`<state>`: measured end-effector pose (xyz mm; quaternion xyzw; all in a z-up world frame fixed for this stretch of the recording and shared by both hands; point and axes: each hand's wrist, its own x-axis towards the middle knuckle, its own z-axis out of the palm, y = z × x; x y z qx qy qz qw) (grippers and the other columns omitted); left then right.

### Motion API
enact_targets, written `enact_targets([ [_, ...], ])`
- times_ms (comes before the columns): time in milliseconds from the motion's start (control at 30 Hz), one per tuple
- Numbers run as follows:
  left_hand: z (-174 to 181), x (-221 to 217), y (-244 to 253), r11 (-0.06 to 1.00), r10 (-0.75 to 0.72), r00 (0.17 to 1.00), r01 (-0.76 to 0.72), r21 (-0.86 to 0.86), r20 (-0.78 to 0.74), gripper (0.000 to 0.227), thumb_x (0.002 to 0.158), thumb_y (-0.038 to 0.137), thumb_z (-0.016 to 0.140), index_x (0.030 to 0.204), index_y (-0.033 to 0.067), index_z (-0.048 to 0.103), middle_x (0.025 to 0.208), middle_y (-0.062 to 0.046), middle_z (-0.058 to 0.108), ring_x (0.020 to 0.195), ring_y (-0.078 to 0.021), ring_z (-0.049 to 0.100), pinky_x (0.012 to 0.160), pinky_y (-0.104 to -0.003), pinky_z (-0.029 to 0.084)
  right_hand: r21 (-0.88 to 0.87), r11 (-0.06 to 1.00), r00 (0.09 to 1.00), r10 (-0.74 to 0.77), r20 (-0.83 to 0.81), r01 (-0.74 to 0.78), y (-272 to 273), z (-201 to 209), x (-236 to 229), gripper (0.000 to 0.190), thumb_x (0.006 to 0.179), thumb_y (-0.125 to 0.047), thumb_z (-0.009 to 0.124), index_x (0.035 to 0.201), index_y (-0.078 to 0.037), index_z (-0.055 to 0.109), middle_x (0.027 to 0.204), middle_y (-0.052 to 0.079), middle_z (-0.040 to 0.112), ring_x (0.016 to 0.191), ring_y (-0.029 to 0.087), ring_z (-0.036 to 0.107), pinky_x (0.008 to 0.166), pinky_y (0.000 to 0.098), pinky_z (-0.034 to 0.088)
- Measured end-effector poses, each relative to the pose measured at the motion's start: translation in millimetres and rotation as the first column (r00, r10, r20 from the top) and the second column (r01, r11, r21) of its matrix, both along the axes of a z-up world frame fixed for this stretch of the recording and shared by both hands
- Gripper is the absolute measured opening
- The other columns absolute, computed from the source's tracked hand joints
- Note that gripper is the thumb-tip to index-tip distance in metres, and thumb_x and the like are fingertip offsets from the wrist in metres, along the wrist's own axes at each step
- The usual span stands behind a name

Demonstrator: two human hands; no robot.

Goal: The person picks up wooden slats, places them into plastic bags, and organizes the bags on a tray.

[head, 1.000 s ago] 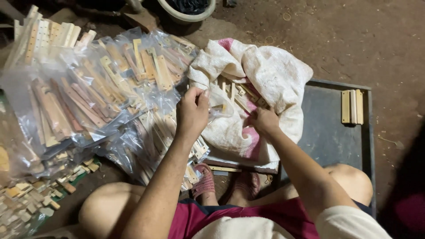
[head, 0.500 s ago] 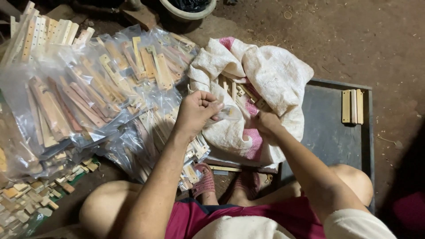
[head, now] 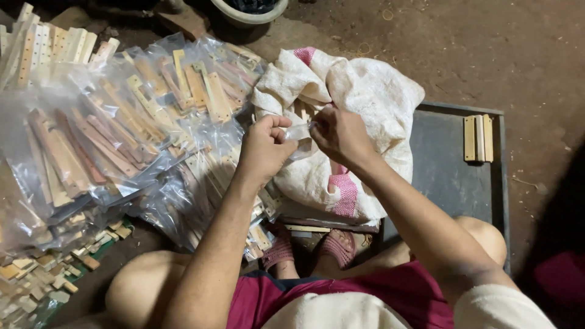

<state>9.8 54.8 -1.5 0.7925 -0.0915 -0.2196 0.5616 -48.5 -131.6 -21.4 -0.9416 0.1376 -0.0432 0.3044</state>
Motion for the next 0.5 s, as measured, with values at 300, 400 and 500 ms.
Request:
enact_targets([
  [300,24.9,-17.2,-11.7,0.826,-0.188,0.961,0.043,0.562,0.203,0.025,0.088,0.029,0.066,0.109,0.0171,0.071,0.093,-0.012,0.076,0.100,-0.0367,0.074,0.088,-0.050,0.058,0.124,0.992,0.999,-0.031,0.020,0.028,20.8,34.5,-11.5,0.024,0.080,-0.018,0.067,0.101,-0.023,0.078,0.089,0.010,0.078,0.092,0.037,0.075,0.083,0.0484,0.061],
  [400,14.0,-19.2,-13.1,0.802,-0.131,0.951,-0.064,0.594,0.279,0.015,0.094,0.029,0.061,0.103,0.0226,0.071,0.088,-0.010,0.075,0.095,-0.0342,0.075,0.082,-0.046,0.059,0.221,0.975,0.986,-0.053,0.155,0.018,14.7,41.8,-15.6,0.039,0.076,-0.010,0.067,0.114,-0.014,0.069,0.101,0.016,0.076,0.104,0.041,0.071,0.088,0.0561,0.056],
  [500,15.0,-14.8,-13.9,0.873,-0.075,0.944,-0.094,0.478,0.322,0.010,0.091,0.025,0.065,0.097,0.0213,0.072,0.085,-0.011,0.076,0.093,-0.0381,0.075,0.080,-0.048,0.059,-0.046,0.974,0.823,0.212,0.527,-0.221,28.1,76.4,-24.8,0.033,0.078,0.006,0.065,0.108,-0.006,0.070,0.106,0.018,0.072,0.117,0.044,0.065,0.105,0.0550,0.049],
])
